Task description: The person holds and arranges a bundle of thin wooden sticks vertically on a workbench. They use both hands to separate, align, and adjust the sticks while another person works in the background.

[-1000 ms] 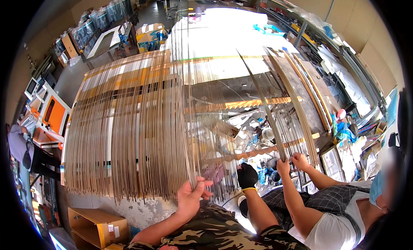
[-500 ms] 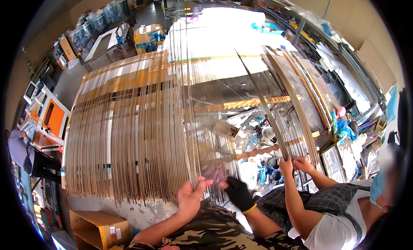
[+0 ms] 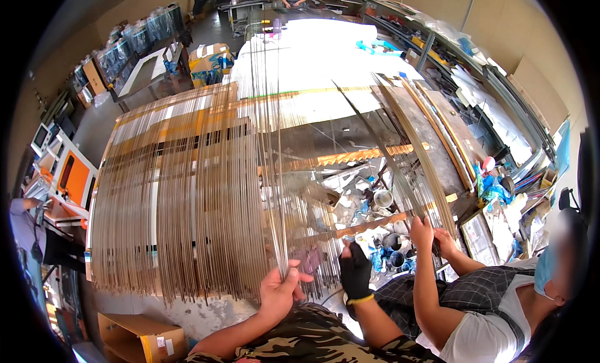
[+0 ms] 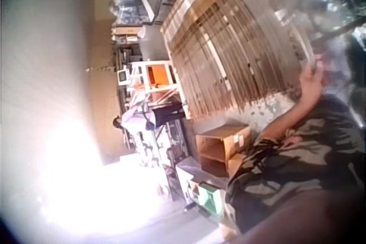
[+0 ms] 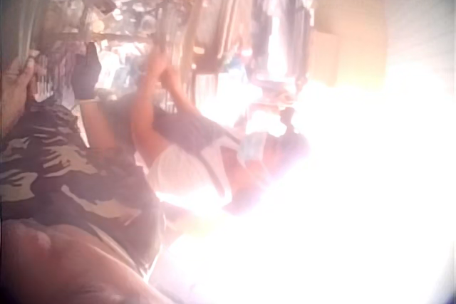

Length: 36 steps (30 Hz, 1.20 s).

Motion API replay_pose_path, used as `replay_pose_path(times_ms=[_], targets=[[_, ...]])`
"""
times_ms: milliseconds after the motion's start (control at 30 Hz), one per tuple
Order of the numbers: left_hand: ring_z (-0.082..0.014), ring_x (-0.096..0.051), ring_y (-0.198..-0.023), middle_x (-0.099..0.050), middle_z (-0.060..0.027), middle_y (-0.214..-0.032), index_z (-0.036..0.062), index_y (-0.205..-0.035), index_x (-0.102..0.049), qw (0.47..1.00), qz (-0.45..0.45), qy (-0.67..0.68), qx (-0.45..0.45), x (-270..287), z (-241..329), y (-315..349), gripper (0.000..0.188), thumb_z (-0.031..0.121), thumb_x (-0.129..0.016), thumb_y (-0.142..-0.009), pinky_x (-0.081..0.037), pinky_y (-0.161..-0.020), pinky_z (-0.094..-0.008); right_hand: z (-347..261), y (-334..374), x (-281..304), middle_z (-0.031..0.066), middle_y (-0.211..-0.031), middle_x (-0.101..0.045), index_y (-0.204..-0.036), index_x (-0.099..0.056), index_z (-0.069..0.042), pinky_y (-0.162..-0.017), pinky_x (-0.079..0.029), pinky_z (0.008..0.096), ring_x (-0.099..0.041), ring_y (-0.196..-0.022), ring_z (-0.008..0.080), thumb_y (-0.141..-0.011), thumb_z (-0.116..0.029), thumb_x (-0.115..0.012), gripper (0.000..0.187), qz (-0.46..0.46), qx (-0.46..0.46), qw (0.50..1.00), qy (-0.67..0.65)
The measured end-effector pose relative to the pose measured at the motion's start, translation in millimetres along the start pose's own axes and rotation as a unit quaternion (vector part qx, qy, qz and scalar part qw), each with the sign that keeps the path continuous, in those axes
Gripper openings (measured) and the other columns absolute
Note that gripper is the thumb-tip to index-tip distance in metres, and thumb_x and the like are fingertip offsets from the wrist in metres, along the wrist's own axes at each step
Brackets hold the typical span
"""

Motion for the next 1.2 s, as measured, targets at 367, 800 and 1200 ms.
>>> replay_pose_path(times_ms=[367,800,1200], targets=[[-0.0079,-0.045,-0.049,-0.062,-0.006,-0.078,0.005,-0.122,-0.051,0.996,-0.028,0.07,0.045,6.0,-3.3,19.7,0.029,0.024,-0.048,-0.101,-0.036,-0.045,-0.021,102.4,-50.4,-18.0,0.0196,-0.093,-0.068,-0.104,-0.066,-0.005,-0.077,-0.051,0.0404,-0.065,-0.088,0.0367,-0.088,-0.024,-0.057,0.026,-0.02,0.018,0.973,0.229],[-0.0096,-0.039,-0.045,-0.055,-0.0061,-0.07,0.0066,-0.119,-0.051,0.994,0.015,0.108,0.032,10.5,-7.7,19.4,0.026,0.025,-0.044,-0.102,-0.034,-0.044,-0.0251,108.0,-12.0,-12.6,0.016,-0.082,-0.064,-0.088,-0.061,-0.009,-0.068,-0.048,0.0453,-0.062,-0.08,0.0382,-0.087,-0.024,-0.053,0.017,-0.06,-0.021,0.968,0.242],[-0.0098,-0.052,-0.055,-0.067,-0.0135,-0.092,0.0026,-0.119,-0.05,0.995,0.005,0.099,0.03,5.6,-4.0,21.6,0.027,0.023,-0.046,-0.101,-0.037,-0.048,-0.0229,119.3,-15.3,-14.5,0.0131,-0.084,-0.065,-0.089,-0.061,-0.01,-0.07,-0.048,0.0442,-0.062,-0.081,0.0349,-0.086,-0.025,-0.053,0.018,-0.079,0.004,0.944,0.32]])
Point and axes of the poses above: each hand's wrist, its own y-axis away from the middle knuckle, its own x-axis out of the back of the hand, z = x × y, the point moved 6 cm from there along -y, towards the middle knuckle
